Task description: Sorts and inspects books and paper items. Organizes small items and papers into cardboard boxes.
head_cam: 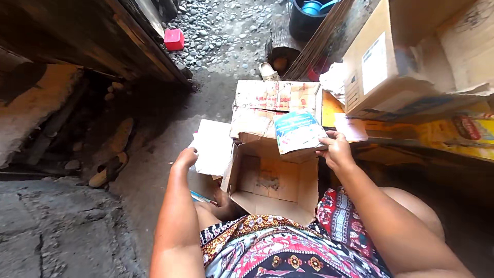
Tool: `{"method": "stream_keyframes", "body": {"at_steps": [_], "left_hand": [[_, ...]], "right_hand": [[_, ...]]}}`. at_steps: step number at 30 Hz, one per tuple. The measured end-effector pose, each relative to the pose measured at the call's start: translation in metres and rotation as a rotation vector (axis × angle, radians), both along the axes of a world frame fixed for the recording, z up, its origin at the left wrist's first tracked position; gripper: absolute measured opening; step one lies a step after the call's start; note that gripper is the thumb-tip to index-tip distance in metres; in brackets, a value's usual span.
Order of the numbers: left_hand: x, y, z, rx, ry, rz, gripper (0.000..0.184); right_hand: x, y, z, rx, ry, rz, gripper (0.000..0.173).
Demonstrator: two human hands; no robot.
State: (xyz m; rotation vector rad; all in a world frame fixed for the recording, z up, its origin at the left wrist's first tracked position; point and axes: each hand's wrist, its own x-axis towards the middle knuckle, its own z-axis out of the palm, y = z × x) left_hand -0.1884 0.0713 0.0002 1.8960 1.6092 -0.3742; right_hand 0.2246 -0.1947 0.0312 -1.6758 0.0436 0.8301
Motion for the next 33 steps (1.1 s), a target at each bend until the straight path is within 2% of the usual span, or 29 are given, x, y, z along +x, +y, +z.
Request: {"method": "stream_keyframes", "body": {"at_steps": [2, 6, 9, 11, 12, 14, 17, 24, 33], "left_hand": [[0.023, -0.011, 0.002, -0.043, -0.024, -0.087, 0.038], [0.060, -0.039, -0.025, -0.271, 0.027, -0.220, 0.053], [0.078, -0.063, -0.045, -0.430, 0.107, -0.155, 0.072], [0.083, -0.074, -0.053, -0.475, 0.107, -0.106, 0.077], [0.084, -0.077, -0.058, -0.486, 0.101, -0.118, 0.076], [0.087, -0.081, -0.067, -0.488, 0.076, -0.146, 0.061], [0.094, -0.086, -0.060, -0.510, 0.068, -0.135, 0.045], [0.098, -0.095, -0.027, -0.510, 0.094, -0.164, 0.039], [0.087, -0.093, 0.009, -0.458, 0.102, -0.099, 0.039]], "right_hand": [[-0.001, 0.000, -0.001, 0.002, -0.011, 0.002, 0.049], [-0.002, -0.001, 0.001, 0.007, -0.011, 0.006, 0.048], [-0.002, -0.001, -0.002, 0.014, -0.011, 0.002, 0.048], [-0.002, -0.002, -0.001, 0.020, -0.007, 0.001, 0.048], [-0.002, -0.002, -0.001, 0.025, -0.007, -0.002, 0.048], [-0.001, -0.004, -0.002, 0.032, -0.001, -0.001, 0.048], [0.001, -0.007, -0.001, 0.033, -0.003, 0.001, 0.047], [0.003, -0.009, -0.002, 0.037, -0.017, 0.028, 0.048], [0.001, -0.011, 0.012, 0.099, -0.066, 0.018, 0.044]]}}
